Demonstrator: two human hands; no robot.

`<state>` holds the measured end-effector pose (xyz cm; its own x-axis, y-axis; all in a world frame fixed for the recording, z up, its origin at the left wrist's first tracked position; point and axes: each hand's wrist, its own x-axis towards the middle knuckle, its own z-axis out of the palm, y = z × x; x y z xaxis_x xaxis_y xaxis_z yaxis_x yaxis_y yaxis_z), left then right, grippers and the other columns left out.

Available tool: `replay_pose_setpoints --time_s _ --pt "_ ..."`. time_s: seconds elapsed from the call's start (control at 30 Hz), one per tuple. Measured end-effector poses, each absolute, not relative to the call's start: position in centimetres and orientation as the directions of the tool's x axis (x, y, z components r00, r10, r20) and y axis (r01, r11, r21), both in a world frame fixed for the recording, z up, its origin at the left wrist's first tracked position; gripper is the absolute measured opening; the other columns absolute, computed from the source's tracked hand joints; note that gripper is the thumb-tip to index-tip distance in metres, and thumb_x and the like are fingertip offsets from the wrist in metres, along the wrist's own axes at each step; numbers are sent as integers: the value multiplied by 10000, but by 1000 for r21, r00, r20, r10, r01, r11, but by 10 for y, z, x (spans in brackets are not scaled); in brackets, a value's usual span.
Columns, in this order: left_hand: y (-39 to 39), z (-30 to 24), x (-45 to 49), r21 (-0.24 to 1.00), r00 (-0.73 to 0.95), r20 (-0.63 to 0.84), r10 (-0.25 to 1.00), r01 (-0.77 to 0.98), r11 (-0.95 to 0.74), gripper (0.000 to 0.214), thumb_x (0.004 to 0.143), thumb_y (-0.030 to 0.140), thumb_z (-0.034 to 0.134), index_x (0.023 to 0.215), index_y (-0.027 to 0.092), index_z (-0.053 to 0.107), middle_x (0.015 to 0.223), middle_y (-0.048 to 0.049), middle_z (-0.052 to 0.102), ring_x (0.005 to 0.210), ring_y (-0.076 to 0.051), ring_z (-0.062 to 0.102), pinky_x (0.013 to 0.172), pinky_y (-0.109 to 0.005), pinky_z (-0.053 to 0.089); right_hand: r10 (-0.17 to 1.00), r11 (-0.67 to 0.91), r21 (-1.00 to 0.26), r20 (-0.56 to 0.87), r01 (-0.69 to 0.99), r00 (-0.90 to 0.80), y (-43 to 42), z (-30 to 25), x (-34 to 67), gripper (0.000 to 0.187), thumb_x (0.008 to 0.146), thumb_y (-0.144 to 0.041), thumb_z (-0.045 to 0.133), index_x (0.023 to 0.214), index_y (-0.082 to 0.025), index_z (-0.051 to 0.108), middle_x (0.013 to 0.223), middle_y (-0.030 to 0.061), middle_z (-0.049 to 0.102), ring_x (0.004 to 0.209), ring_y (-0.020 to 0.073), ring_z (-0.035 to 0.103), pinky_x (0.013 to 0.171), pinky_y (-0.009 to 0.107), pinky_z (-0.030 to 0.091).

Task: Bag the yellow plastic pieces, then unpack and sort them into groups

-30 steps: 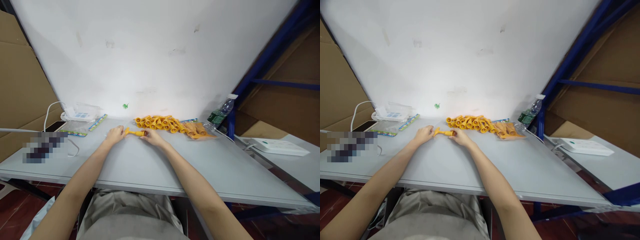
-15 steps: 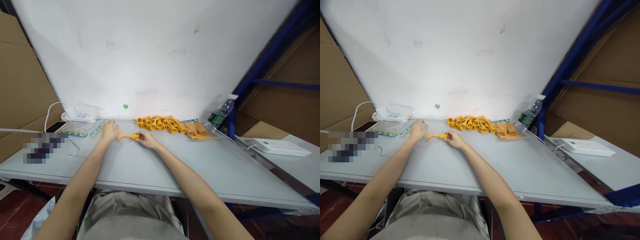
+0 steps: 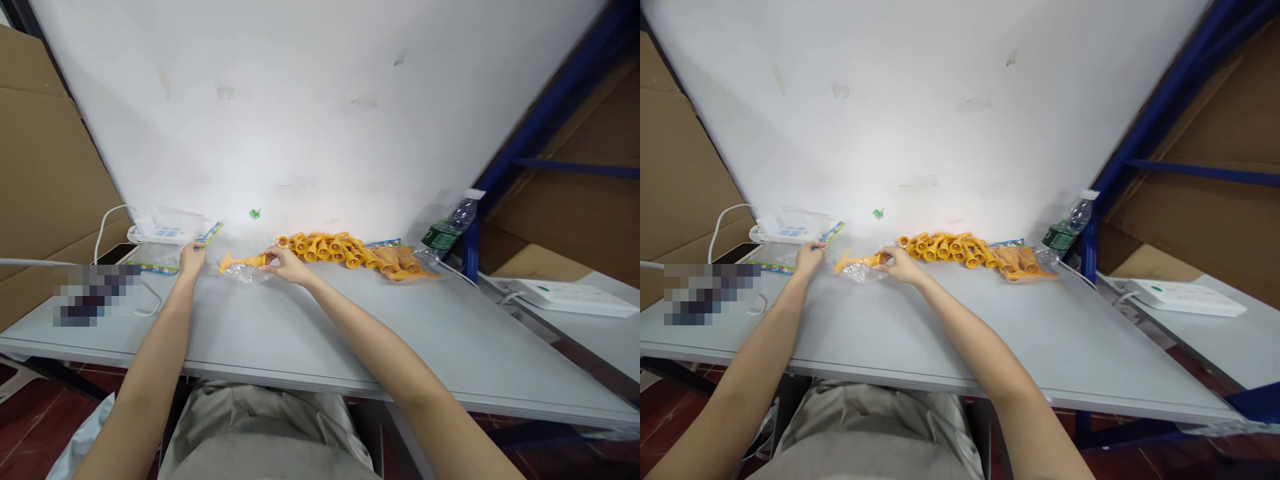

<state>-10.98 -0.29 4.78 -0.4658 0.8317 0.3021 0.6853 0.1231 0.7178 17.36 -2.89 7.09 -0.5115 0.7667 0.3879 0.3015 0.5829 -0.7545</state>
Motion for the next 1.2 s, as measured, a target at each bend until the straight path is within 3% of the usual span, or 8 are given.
replay_pose_setpoints --time_s 0.13,0.27,0.47,0.63,0.77,0.87,1.03,1.2 --pt "-6 57 -98 919 -580 292 761 389 -56 339 720 199 474 961 144 706 809 -46 696 675 -149 621 638 -246 471 743 626 -718 430 304 -514 -35 92 170 284 744 -227 712 1021 -168 687 923 55 686 900 183 643 903 351 480" --pt "-12 60 -76 964 -447 225 866 233 -130 277 700 187 536 898 126 721 716 -24 680 561 -112 591 577 -222 456 760 642 -619 437 453 -480 -30 103 172 322 706 -117 695 1023 -172 699 943 63 694 895 203 640 885 363 482" --pt "-14 44 -56 983 -253 124 960 165 -83 269 672 259 684 904 130 723 769 -33 719 556 -111 608 560 -228 502 748 645 -648 427 404 -509 -10 83 180 341 676 -104 644 1003 -159 722 887 52 693 856 204 625 820 343 489" --pt "-9 37 -61 988 -253 39 967 156 1 295 682 248 676 945 123 720 785 -38 722 540 -104 604 545 -220 487 779 542 -796 356 269 -517 -1 54 180 304 669 -212 710 967 -157 725 913 60 688 848 193 622 797 331 505" --pt "-7 37 -67 970 -302 12 953 235 62 300 709 193 614 979 117 721 720 -29 706 605 -134 631 592 -232 495 830 438 -851 260 288 -493 4 40 173 338 632 -257 770 954 -169 720 914 54 690 849 195 631 781 327 514" --pt "-8 38 -70 869 -344 70 936 481 112 299 737 153 565 990 122 722 855 -71 722 775 -197 673 711 -289 524 853 376 -880 208 290 -478 7 33 165 340 615 -232 783 941 -166 716 872 37 691 830 180 630 776 310 512" --pt "-14 38 -66 459 -267 333 904 884 91 340 835 198 488 1108 160 687 1271 -135 614 1199 -278 559 1024 -395 429 847 340 -896 160 285 -507 8 23 150 384 606 -189 787 983 -168 719 876 28 698 803 158 629 766 285 509" --pt "-17 31 -53 267 -16 227 974 963 -46 523 959 355 287 1426 190 454 1576 -72 302 1465 -253 232 1186 -496 206 785 400 -874 172 276 -595 6 27 144 336 631 -186 739 966 -173 746 914 42 735 914 209 664 864 338 507"
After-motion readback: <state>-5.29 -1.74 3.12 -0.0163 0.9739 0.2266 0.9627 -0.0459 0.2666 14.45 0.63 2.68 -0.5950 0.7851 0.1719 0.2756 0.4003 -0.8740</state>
